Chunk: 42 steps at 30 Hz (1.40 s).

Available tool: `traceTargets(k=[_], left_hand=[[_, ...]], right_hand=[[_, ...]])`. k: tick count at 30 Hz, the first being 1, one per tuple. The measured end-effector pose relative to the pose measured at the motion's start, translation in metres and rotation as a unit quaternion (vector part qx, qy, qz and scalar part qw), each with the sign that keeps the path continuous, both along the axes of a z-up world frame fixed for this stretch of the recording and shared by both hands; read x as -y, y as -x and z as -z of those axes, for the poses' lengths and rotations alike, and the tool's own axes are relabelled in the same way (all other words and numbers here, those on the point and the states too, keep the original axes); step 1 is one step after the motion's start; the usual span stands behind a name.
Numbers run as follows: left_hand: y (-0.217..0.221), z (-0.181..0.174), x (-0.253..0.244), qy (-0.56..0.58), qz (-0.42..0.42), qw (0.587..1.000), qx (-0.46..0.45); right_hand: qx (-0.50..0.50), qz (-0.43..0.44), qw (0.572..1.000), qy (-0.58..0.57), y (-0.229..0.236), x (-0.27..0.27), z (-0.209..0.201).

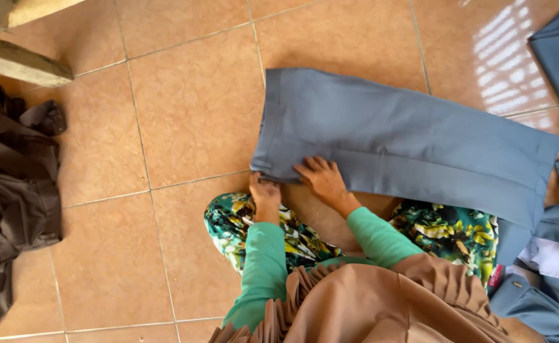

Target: Folding grey trousers into neat rectangular stacks while sitting on the floor.

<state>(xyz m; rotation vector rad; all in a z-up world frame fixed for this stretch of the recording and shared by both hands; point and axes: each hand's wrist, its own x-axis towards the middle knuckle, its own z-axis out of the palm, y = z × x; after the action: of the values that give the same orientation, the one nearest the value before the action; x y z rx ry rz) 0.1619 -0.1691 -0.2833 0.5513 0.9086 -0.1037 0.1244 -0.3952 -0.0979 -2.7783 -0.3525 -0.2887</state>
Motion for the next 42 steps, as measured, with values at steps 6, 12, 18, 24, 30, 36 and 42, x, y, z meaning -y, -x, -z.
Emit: traceTargets(k=[6, 12, 18, 24, 30, 36, 42], left_hand=[[0.022, -0.287, 0.095, -0.059, 0.193, 0.979, -0.024], [-0.017, -0.148, 0.088, -0.195, 0.136, 0.963, -0.124], [-0.084, -0.103, 0.014, -0.260, 0.133, 0.951, -0.102], [-0.086, -0.156, 0.006, -0.211, 0.146, 0.965, -0.060], [-0.080, -0.162, 0.000, -0.170, 0.120, 0.976, -0.059], [-0.086, -0.205, 0.004, -0.158, 0.123, 0.979, -0.036], [-0.131, -0.282, 0.034, -0.090, 0.110, 0.983, 0.112]], right_hand=[[-0.058, -0.029, 0.995, 0.074, 0.014, 0.005, 0.036], [0.103, -0.048, 0.988, 0.102, 0.016, 0.014, 0.024], [0.217, -0.148, 0.963, 0.051, 0.006, 0.065, -0.017], [0.167, -0.020, 0.977, 0.133, -0.003, 0.125, 0.009], [0.132, 0.054, 0.983, 0.117, 0.019, 0.087, 0.002], [-0.066, 0.115, 0.972, 0.195, 0.024, 0.097, 0.071], [-0.073, 0.238, 0.943, 0.220, -0.053, 0.172, -0.046]])
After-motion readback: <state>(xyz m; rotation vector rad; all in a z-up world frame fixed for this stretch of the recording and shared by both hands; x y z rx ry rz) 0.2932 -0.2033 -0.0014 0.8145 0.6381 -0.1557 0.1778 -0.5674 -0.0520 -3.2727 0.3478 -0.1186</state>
